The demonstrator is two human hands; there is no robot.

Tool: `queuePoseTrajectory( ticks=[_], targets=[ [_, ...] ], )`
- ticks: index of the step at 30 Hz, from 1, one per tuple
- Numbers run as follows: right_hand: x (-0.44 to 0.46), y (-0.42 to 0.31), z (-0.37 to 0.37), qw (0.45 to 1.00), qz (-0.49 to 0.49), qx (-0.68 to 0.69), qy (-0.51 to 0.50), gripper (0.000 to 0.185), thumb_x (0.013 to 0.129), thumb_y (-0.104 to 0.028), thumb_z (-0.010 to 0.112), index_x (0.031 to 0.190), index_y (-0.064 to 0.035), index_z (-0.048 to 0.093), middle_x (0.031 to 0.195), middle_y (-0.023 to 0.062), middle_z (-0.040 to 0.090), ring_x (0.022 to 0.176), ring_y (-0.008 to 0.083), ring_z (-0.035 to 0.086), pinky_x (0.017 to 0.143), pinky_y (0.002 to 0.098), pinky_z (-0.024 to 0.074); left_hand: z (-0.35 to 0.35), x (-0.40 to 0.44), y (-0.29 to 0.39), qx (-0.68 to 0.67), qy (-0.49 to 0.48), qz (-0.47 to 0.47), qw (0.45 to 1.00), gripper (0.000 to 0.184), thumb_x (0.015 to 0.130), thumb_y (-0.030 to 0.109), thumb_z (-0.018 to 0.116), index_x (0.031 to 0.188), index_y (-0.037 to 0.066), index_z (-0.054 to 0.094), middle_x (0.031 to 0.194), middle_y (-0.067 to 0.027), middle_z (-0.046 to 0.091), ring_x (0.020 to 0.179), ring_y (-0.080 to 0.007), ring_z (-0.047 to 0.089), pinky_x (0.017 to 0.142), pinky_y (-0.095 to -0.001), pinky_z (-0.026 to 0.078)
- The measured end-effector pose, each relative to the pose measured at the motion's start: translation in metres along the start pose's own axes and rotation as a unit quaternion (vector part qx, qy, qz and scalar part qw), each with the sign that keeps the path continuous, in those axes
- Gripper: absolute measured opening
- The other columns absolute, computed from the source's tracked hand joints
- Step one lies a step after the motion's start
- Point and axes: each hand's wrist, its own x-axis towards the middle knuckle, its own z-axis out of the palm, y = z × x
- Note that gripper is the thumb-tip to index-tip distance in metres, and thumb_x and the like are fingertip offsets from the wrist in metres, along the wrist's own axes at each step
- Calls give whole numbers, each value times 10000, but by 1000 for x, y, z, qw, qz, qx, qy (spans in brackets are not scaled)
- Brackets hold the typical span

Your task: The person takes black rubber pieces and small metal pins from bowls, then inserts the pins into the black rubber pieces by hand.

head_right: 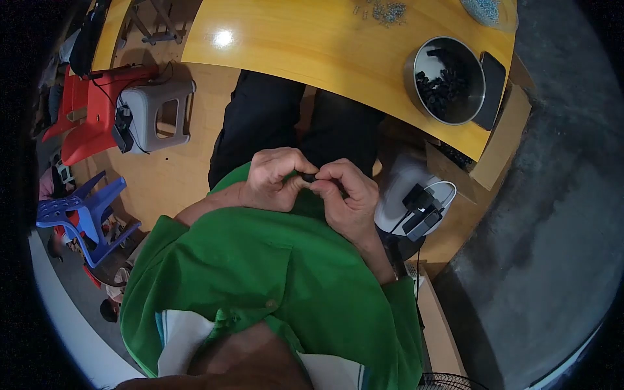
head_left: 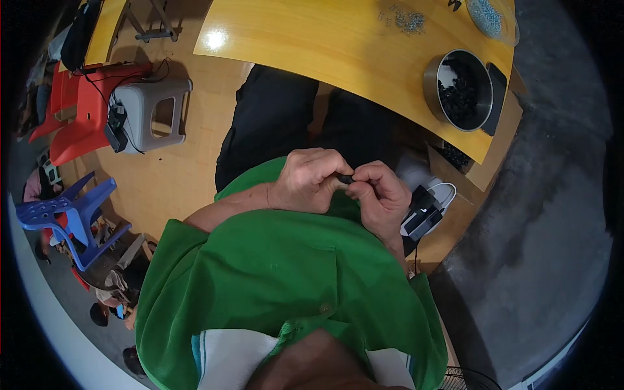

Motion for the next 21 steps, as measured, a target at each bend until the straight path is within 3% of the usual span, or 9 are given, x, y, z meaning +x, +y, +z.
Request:
queuePoseTrajectory(
  ticks=[6,12,15,17,21],
  targets=[
    [-2,-4,-3,998,14,-56,-21,113,728,79,639,764,-1,568,673,24,554,559,63,487,487,192,367,4,-5,3,60,-21,-1,998,200,571,-68,680,719,4,566,632,-98,565,537,-248,574,461,-295,419],
    [-6,-1,5,999,20,-5,49,106,727,81,633,721,2,563,677,28,571,568,59,497,491,193,367,12,-6,6,-12,38,-43,998,178,593,-56,679,719,2,567,631,-96,572,534,-234,580,465,-297,427],
    [-3,3,-1,999,7,2,31,105,728,81,634,716,7,561,680,35,573,567,51,490,489,185,359,13,-9,3,-13,29,-50,998,181,596,-42,690,724,1,569,635,-99,576,538,-228,583,467,-299,432],
    [-2,3,-9,999,39,-9,-31,96,741,73,635,725,11,564,695,37,572,571,49,488,492,179,354,15,-11,4,-6,22,-57,998,184,596,-35,696,726,2,570,633,-100,572,541,-230,583,470,-298,432],
    [2,-5,-13,994,93,43,-47,89,762,46,644,746,7,565,711,28,568,585,45,488,514,172,366,16,-6,8,22,31,-45,998,193,595,-13,712,729,7,574,621,-95,561,536,-235,573,471,-300,428]
  ],
)
